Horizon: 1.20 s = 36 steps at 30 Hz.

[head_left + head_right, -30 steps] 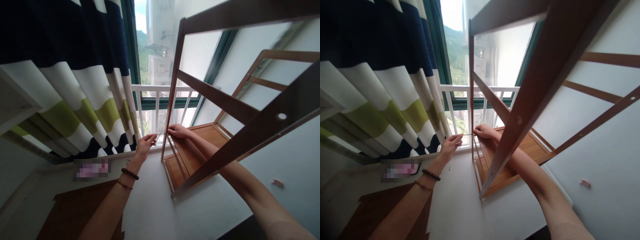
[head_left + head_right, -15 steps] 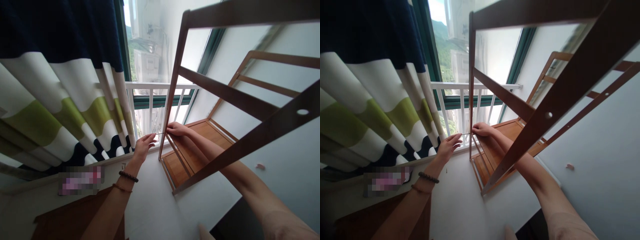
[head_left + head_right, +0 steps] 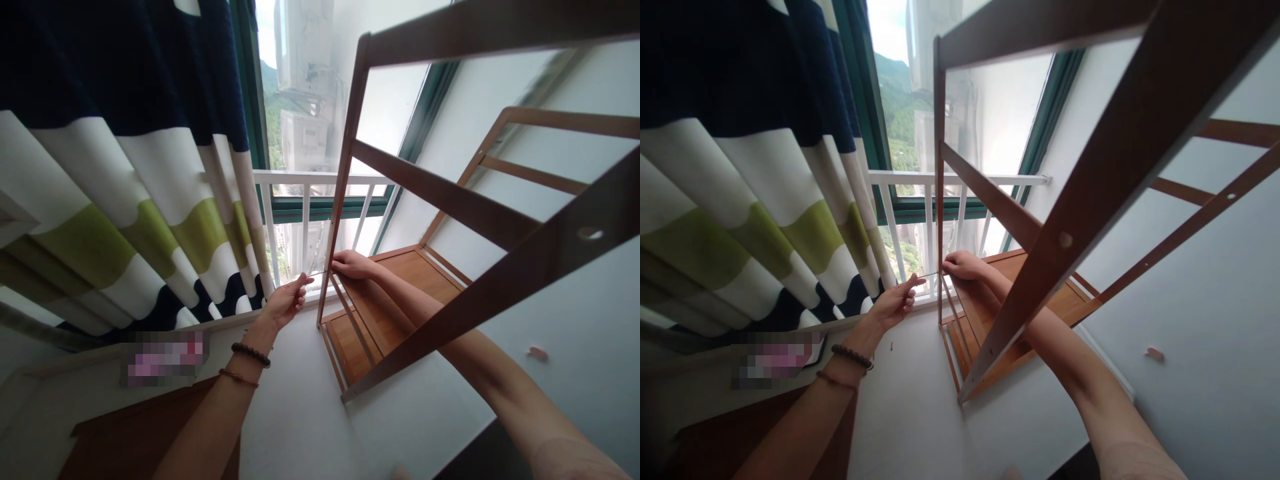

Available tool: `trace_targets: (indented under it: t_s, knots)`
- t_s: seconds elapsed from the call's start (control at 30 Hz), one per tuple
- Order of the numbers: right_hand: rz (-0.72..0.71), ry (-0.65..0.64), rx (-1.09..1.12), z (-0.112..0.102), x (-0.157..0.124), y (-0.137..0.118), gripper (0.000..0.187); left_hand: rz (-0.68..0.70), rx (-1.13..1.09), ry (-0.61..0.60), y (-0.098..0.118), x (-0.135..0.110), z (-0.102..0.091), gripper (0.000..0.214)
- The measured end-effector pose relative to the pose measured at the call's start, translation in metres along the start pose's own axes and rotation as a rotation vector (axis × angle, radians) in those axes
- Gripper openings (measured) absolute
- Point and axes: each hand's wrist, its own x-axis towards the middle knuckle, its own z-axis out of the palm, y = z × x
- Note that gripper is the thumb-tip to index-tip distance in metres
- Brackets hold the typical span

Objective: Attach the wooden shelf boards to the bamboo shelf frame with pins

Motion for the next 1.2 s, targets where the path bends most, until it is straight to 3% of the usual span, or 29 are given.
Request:
trace_targets:
  t_s: [0.13,0.2,0.3,0.5,0.63,0.8,0.9,0.97,1.03,1.2]
  knots:
    - [-0.029,0.017,-0.006,0.001,-0.001,0.002,0.028,-0.096,-0.157,0.011,0.004,0.002,0.004,0.017]
    - [-0.037,0.021,-0.008,0.002,0.000,0.003,0.028,-0.039,-0.193,0.063,0.005,0.001,0.008,0.009]
    - [-0.036,0.021,-0.041,0.002,0.000,0.003,0.031,0.147,-0.140,0.114,0.004,0.000,0.016,0.007]
    - [0.032,0.023,-0.107,0.000,-0.003,-0.005,0.033,0.405,0.073,0.141,0.001,0.000,0.022,0.034]
    - [0.034,0.020,-0.116,-0.001,-0.004,-0.006,0.032,0.547,0.244,0.183,-0.004,0.007,0.017,0.032]
    - [0.026,0.008,-0.064,-0.003,-0.001,-0.002,0.030,0.949,0.625,0.447,-0.009,0.013,0.010,0.026]
    - [0.042,0.008,-0.073,-0.003,0.001,0.000,0.029,1.130,0.863,0.440,-0.010,0.007,0.004,0.014]
    - [0.035,0.017,-0.070,-0.003,0.002,0.001,0.029,1.117,0.937,0.346,-0.011,0.002,0.002,0.008]
    - [0.016,0.019,-0.051,-0.003,0.003,0.003,0.029,1.051,0.873,0.274,-0.014,-0.001,0.003,0.008]
    - [-0.029,0.001,-0.025,-0.005,0.000,0.005,0.022,0.873,0.504,0.294,-0.021,0.001,0.014,0.021]
